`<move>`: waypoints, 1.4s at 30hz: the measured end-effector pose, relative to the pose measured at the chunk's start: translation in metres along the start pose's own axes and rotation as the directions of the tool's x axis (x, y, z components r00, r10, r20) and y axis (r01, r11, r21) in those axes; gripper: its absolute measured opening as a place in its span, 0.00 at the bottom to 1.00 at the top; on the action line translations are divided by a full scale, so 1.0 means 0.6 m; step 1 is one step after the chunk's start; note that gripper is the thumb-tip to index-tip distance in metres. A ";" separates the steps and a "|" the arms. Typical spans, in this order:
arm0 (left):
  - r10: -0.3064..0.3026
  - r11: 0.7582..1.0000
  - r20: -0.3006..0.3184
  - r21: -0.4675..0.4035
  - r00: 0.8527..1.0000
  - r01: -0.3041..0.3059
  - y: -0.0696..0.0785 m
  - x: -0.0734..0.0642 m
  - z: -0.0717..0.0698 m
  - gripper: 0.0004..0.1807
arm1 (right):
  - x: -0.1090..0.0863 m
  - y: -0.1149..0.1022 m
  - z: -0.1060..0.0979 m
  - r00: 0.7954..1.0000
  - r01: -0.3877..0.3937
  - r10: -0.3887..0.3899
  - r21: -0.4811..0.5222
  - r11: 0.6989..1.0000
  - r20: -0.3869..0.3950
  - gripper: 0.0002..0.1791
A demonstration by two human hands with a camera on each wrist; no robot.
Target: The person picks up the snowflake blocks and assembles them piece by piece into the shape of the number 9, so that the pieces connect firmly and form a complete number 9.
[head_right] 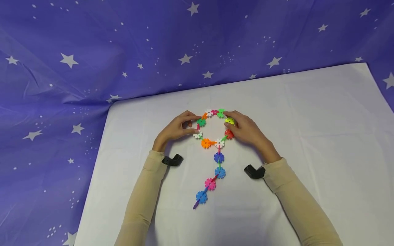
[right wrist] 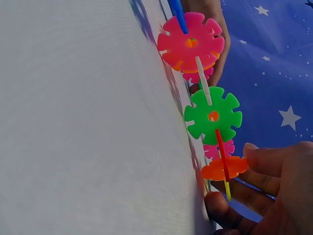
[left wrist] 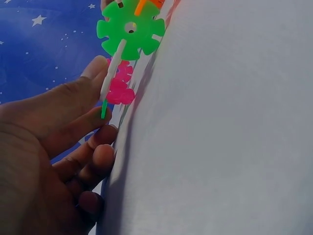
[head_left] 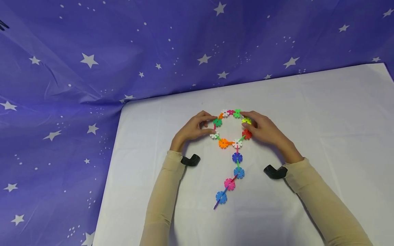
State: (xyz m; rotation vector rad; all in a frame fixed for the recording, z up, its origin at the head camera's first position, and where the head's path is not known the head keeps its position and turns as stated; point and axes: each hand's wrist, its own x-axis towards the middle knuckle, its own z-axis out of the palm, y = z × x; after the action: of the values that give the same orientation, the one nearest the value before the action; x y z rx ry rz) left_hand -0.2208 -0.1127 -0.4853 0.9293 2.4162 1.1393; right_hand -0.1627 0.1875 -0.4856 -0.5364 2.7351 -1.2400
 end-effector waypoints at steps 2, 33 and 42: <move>0.001 1.000 -0.011 -0.007 1.000 -0.001 -0.002 -0.001 0.001 0.29 | 0.000 0.000 0.001 1.000 -0.003 0.003 0.000 1.000 0.002 0.26; 0.031 0.998 -0.020 -0.052 0.999 -0.032 -0.005 -0.010 0.023 0.29 | -0.033 0.030 -0.005 1.000 -0.010 0.009 0.057 0.998 0.018 0.22; -0.025 1.000 -0.060 -0.016 0.998 0.024 0.002 -0.005 -0.002 0.30 | -0.010 0.021 -0.015 0.999 -0.052 0.052 0.050 0.997 0.008 0.22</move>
State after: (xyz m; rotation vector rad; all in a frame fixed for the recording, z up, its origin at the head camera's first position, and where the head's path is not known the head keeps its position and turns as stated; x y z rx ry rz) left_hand -0.2186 -0.1148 -0.4839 0.8707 2.4561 1.1921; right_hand -0.1628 0.2037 -0.4896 -0.4605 2.6858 -1.2883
